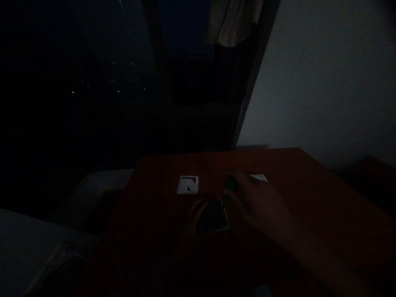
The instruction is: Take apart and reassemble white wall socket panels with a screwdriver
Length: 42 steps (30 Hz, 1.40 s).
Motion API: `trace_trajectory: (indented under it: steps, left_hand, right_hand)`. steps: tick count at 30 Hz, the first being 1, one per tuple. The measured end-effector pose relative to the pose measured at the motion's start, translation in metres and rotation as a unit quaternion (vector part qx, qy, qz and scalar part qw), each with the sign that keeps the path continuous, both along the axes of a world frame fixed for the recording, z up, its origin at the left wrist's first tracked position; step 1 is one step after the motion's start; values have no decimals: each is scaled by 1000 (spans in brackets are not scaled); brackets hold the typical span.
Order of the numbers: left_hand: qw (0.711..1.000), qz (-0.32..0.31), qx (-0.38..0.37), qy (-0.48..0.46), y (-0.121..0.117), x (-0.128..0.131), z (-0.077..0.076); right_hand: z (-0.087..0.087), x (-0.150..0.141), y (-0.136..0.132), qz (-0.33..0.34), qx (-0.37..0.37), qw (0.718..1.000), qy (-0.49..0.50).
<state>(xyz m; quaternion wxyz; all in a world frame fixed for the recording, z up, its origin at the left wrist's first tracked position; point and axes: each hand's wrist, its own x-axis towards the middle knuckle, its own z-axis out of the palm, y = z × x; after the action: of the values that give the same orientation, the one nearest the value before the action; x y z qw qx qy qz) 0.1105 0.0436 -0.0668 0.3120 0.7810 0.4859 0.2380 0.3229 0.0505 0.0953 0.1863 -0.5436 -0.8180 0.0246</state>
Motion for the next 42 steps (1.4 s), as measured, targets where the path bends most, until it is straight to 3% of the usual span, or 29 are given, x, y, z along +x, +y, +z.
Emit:
trace_trajectory:
  steps: [6,15,20,23,27,31,34,38,42]
  left_hand:
    - [1000,-3,-3,5,1,0,2]
    - [1000,2,9,-5,-1,1,7]
    - [1000,1,9,5,-1,0,1]
    - [1000,1,9,10,0,0,-3]
    - [1000,6,-1,24,-1,-4,4]
    - [997,46,22,59,-1,-23,14]
    - [984,116,30,131,-3,-48,15]
    - [962,166,32,213,-9,-78,9]
    - [962,151,10,227,-16,-91,3]
  right_hand:
    - [-9,-12,-2,-92,75,989,-88]
    - [-12,-14,-2,-105,93,986,-89]
    - [-13,-2,2,-57,44,997,-3]
    - [-16,15,5,-80,17,991,111]
    - [-33,38,5,-172,-11,937,303]
    - [-74,49,-4,-202,-178,821,504]
    - [-109,52,-18,-197,-247,733,603]
    - [-138,52,-37,-180,-267,726,608]
    - [-143,48,-48,-163,-275,751,578]
